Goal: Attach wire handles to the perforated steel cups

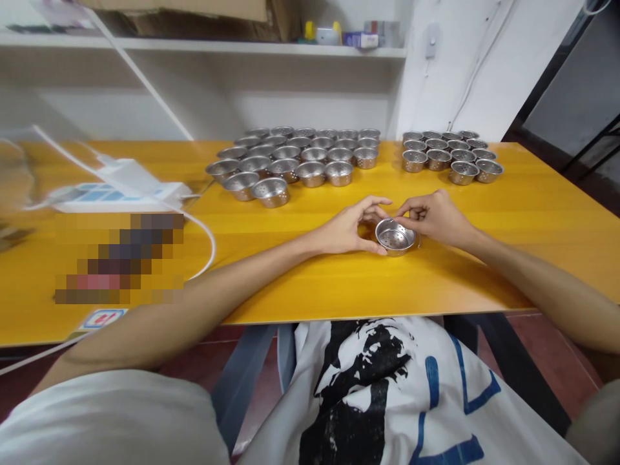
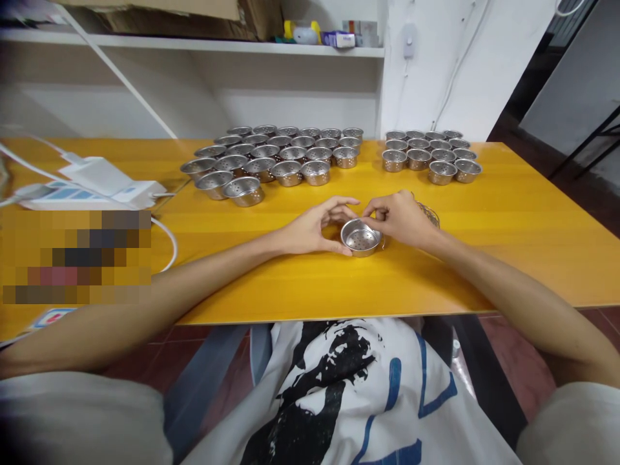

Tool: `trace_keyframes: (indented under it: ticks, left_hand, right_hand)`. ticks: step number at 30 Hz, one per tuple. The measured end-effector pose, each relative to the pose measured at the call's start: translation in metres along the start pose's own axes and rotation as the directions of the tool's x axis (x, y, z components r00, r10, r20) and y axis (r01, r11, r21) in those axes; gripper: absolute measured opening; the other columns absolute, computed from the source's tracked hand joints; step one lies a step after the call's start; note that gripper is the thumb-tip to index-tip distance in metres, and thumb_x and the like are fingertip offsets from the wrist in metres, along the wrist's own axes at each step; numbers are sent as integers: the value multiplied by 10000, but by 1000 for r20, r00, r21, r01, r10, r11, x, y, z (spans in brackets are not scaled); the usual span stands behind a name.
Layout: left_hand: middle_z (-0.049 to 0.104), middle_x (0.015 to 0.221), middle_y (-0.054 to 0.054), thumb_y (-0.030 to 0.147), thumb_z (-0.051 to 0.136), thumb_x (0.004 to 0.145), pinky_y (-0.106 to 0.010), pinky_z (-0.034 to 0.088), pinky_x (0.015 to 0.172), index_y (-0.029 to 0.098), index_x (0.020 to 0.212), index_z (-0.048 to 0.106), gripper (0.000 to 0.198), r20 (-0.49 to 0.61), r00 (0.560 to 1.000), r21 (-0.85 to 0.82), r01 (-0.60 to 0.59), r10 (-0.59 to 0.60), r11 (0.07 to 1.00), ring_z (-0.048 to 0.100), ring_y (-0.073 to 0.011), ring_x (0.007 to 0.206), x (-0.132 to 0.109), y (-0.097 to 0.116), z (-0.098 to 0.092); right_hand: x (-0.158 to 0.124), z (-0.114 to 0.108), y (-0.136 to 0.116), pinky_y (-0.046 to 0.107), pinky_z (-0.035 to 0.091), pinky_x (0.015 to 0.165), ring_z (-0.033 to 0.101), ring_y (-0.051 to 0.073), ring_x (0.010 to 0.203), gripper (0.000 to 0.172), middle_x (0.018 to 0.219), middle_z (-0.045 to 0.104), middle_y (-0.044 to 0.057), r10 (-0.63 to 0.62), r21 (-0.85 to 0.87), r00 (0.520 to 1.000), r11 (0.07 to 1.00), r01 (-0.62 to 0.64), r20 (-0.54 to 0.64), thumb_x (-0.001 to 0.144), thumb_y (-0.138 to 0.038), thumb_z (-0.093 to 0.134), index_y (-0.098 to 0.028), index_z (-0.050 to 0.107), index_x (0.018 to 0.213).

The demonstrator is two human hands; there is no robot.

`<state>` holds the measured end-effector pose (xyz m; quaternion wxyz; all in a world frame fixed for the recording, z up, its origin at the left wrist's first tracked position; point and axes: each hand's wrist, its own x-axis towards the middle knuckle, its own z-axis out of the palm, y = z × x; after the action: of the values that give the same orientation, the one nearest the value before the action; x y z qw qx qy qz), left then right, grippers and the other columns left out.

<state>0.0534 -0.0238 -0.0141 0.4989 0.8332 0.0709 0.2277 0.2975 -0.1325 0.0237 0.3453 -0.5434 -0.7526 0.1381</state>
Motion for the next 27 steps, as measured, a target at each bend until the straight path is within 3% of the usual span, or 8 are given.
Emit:
trace_keyframes:
  ticks: [10,15,19,22,27]
  left_hand:
    - [740,1421,-163,437,1064,709,-533,490,1223,242,1523,525,995,-7,1000,29,-6,6,1000,721,-341,1367,0,0,0]
    - [720,1380,-141,410,1052,721,-498,521,1188,243,1339,547,815,-19,997,32,-76,77,997,733,-309,1310,0,1,2]
    - [730,1228,-87,421,1001,789,-413,576,1044,235,1177,557,618,-12,993,105,-115,117,988,750,-249,1138,-2,6,3]
    - [761,1181,-86,474,959,840,-385,577,970,215,1177,639,533,28,993,194,-118,114,974,749,-236,1058,-1,9,0]
    - [799,1293,-124,533,967,823,-441,556,1087,218,1196,797,516,35,989,314,-147,143,938,758,-294,1186,1,13,-2]
  right_hand:
    - [2,5,-3,292,357,627,423,109,547,256,583,585,-31,-1,-54,1000,999,1,9,975,-392,750,-166,868,956]
    - [1,6,-12,299,338,627,400,109,537,253,574,567,-48,37,-43,998,998,-39,-55,967,-396,746,-173,861,998]
    - [1,9,-16,302,327,622,409,115,524,240,544,555,-52,108,13,991,994,-108,-78,968,-379,718,-168,831,987]
    - [2,12,-15,296,320,611,410,117,521,210,532,528,-63,116,35,990,993,-113,-86,955,-371,715,-184,808,977]
    - [4,18,-11,278,320,569,439,124,531,290,553,526,-57,111,114,991,988,-102,-74,964,-476,725,-196,790,997]
